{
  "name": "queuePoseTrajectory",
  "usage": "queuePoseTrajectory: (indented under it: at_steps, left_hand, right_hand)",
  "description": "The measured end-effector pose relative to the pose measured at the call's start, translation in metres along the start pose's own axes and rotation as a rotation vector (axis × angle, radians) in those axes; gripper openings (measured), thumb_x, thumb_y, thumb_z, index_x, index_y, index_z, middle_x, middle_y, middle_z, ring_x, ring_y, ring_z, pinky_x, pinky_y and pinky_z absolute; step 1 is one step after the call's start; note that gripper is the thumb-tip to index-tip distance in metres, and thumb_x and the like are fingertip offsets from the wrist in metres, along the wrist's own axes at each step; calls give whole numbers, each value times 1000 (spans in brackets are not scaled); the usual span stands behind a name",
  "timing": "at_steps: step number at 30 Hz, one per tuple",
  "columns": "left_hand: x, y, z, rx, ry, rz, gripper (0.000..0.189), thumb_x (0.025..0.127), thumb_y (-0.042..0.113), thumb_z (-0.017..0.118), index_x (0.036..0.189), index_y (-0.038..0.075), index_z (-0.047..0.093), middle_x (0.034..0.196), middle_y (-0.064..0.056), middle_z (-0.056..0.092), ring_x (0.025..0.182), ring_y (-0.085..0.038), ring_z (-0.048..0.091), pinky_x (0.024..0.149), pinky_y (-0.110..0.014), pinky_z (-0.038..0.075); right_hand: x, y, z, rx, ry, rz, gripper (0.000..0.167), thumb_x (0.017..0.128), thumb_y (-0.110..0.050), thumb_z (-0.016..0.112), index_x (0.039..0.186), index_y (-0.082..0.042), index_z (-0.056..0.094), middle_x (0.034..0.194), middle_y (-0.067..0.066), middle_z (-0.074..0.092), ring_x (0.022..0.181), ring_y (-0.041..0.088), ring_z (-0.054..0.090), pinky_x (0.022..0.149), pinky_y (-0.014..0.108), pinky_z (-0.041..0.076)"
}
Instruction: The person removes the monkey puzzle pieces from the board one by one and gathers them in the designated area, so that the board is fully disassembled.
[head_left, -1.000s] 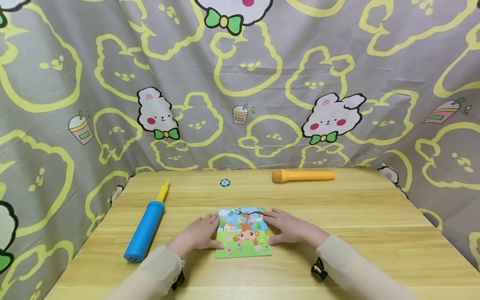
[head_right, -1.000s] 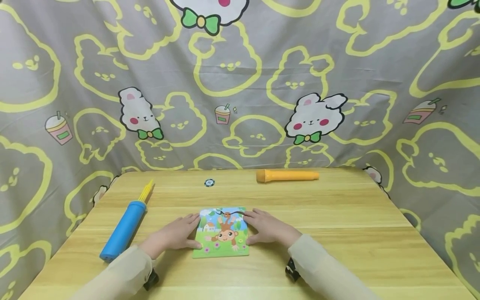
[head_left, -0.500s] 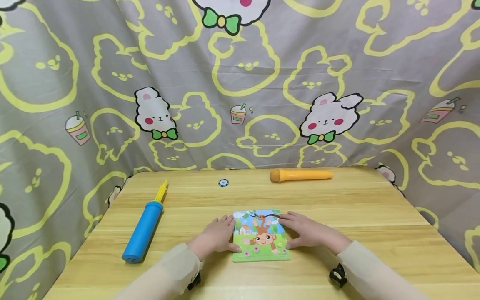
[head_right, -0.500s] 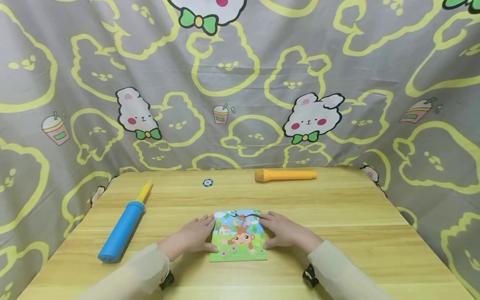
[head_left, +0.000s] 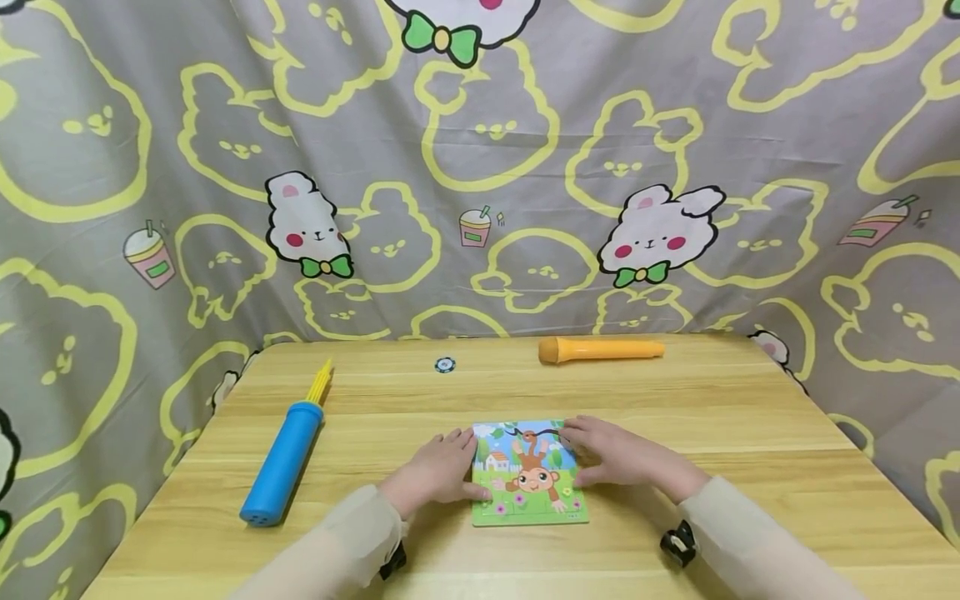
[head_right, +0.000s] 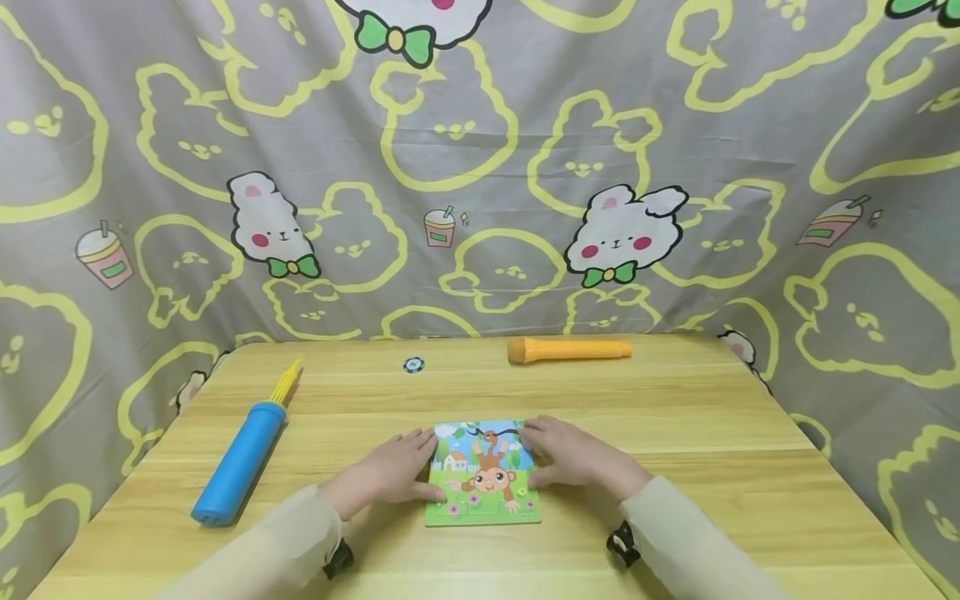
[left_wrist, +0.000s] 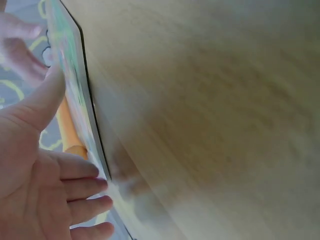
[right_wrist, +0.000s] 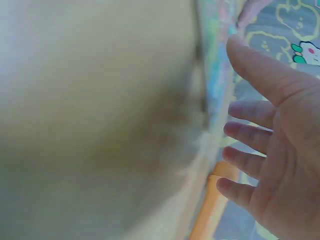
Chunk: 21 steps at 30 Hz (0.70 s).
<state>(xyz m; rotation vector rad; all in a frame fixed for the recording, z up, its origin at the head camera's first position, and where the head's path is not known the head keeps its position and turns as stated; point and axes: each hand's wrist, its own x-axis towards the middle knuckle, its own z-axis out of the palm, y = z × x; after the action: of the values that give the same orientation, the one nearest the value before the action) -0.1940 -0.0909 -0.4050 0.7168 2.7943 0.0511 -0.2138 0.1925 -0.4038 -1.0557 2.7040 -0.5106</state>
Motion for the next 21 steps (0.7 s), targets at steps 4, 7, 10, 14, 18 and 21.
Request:
queuePoseTrajectory:
  at_steps: [4, 7, 10, 14, 18, 21]
  left_hand:
    - [5, -4, 1, -40, 16, 20, 86, 83, 58, 53, 140, -3, 32, 146, -18, 27, 132, -33, 26, 106, -46, 24]
    - [8, -8, 3, -49, 11, 28, 82, 87, 54, 51, 141, -3, 30, 146, -18, 26, 133, -33, 24, 107, -46, 24]
    - [11, -12, 4, -47, 6, 27, 78, 89, 51, 50, 141, -3, 30, 146, -18, 26, 133, -32, 24, 107, -45, 23]
    - [12, -14, 4, -46, 13, 32, 78, 89, 51, 51, 141, -3, 30, 147, -18, 26, 133, -32, 24, 107, -46, 23]
    - [12, -14, 3, -28, 9, 43, 80, 88, 53, 51, 141, -3, 30, 147, -18, 25, 133, -32, 24, 107, -46, 23]
    - [12, -13, 3, -19, 0, 42, 82, 87, 55, 51, 142, -3, 29, 147, -17, 25, 133, -32, 24, 107, -46, 23]
  right_hand:
    - [19, -6, -8, 11, 45, -28, 60, 84, -26, 68, 130, 7, 46, 133, 26, 41, 121, 42, 39, 98, 53, 34]
    - [37, -11, -8, 35, 42, -67, 53, 86, -25, 66, 127, 6, 50, 127, 22, 48, 116, 38, 45, 95, 50, 39]
    - [55, -16, -2, 81, 36, -88, 48, 87, -23, 65, 124, 4, 54, 121, 17, 53, 108, 31, 52, 89, 44, 45]
    - [74, -23, 9, 118, 29, -80, 44, 88, -20, 65, 124, 3, 55, 113, 11, 55, 91, 22, 55, 76, 33, 49]
    - [87, -31, 17, 89, 7, -59, 50, 86, -24, 67, 126, 1, 53, 106, 7, 51, 79, 15, 48, 68, 26, 44]
    - [91, -36, 21, 49, -6, -48, 56, 83, -28, 70, 128, -1, 53, 100, 6, 47, 75, 13, 45, 64, 25, 42]
